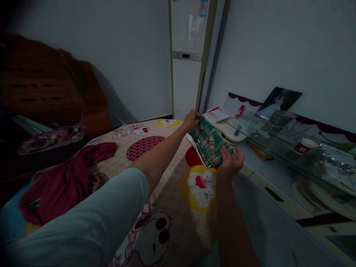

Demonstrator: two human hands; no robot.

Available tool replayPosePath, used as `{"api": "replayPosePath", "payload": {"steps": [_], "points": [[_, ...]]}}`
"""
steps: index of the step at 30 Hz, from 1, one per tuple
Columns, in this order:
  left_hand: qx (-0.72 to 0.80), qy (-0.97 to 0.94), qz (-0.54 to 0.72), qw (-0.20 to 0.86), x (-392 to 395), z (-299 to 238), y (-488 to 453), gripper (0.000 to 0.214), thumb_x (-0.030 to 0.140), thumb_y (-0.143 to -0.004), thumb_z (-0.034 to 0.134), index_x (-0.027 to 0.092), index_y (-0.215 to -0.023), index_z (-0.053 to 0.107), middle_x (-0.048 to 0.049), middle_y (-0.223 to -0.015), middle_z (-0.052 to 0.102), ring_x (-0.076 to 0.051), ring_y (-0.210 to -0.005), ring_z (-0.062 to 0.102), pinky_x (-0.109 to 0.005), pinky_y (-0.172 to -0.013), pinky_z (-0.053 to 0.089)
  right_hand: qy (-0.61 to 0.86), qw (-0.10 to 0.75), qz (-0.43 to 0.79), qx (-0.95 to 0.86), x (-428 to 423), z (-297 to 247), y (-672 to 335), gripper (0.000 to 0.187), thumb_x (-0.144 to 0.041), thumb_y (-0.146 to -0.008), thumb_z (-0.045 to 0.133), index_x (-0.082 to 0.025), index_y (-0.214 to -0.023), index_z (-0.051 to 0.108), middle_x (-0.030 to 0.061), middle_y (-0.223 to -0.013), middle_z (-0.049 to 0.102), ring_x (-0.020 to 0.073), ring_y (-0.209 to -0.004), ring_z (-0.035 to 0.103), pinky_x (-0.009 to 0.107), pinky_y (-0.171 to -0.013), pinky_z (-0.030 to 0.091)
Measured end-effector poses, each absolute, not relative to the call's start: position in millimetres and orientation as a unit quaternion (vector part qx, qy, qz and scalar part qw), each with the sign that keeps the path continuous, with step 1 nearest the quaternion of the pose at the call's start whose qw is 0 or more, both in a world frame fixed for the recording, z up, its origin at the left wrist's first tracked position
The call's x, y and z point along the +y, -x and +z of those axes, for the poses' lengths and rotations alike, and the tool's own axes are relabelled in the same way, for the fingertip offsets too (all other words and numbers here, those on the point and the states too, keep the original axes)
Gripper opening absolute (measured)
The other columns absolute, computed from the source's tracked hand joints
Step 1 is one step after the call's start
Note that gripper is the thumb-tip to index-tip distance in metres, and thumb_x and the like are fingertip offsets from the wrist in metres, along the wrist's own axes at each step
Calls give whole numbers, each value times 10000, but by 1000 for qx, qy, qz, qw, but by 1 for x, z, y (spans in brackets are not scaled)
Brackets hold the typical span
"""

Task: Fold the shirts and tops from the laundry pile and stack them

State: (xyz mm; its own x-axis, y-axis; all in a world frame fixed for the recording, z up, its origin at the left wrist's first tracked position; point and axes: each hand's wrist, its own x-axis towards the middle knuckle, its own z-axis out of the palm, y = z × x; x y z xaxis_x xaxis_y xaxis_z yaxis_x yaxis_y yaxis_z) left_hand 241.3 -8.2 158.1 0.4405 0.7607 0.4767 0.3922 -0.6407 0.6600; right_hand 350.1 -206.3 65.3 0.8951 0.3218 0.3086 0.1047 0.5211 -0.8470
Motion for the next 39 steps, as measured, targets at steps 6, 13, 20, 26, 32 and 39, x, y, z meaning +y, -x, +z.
{"api": "replayPosePath", "payload": {"steps": [6, 13, 20, 26, 32, 39], "points": [[186, -881, 364, 238, -1, 123, -267, 686, 78, -762, 577, 87, -1403, 333, -239, -1554, 273, -310, -1481, 215, -474, -1176, 260, 589, 737, -28, -331, -196, 46, -351, 784, -334, -743, 547, -179, -1471, 301, 177, -1448, 404, 320, -1328, 464, 509, -1014, 464], [282, -878, 338, 190, -53, 62, -202, 506, 61, -827, 458, 107, -1330, 470, -207, -1582, 254, -276, -1484, 228, -464, -1200, 262, 647, 575, -129, -484, -214, 50, -300, 511, -294, -807, 484, -166, -1286, 607, 168, -1462, 460, 318, -1355, 434, 527, -1106, 360], [392, -857, 280, 186, -108, 9, -63, 399, 96, -764, 548, 181, -1150, 603, -139, -1311, 611, -277, -1369, 447, -487, -1142, 370, 609, 480, 23, -631, -193, 20, -229, 440, -323, -844, 482, -169, -1221, 648, 162, -1373, 563, 289, -1284, 510, 480, -1089, 399], [538, -782, 295, 107, -138, 12, 50, 488, 97, -725, 575, 189, -1204, 588, -138, -1352, 582, -289, -1347, 462, -470, -1121, 396, 619, 324, 41, -714, -184, -33, -201, 408, -327, -885, 471, -175, -1225, 637, 165, -1368, 570, 304, -1315, 478, 527, -1115, 345], [680, -674, 289, 4, -172, 29, 145, 451, 153, -740, 573, 120, -1190, 580, -195, -1394, 521, -334, -1305, 479, -468, -1105, 370, 597, 324, -5, -734, -183, -48, -207, 384, -330, -911, 434, -183, -1192, 650, 149, -1341, 592, 293, -1303, 481, 540, -1097, 358], [744, -594, 299, -63, -197, 24, 182, 439, 190, -769, 565, 136, -1203, 541, -186, -1274, 580, -332, -1228, 504, -455, -1042, 380, 591, 326, -14, -738, -180, -50, -210, 406, -363, -924, 406, -155, -1161, 661, 167, -1314, 604, 289, -1290, 496, 520, -1085, 375]]}}
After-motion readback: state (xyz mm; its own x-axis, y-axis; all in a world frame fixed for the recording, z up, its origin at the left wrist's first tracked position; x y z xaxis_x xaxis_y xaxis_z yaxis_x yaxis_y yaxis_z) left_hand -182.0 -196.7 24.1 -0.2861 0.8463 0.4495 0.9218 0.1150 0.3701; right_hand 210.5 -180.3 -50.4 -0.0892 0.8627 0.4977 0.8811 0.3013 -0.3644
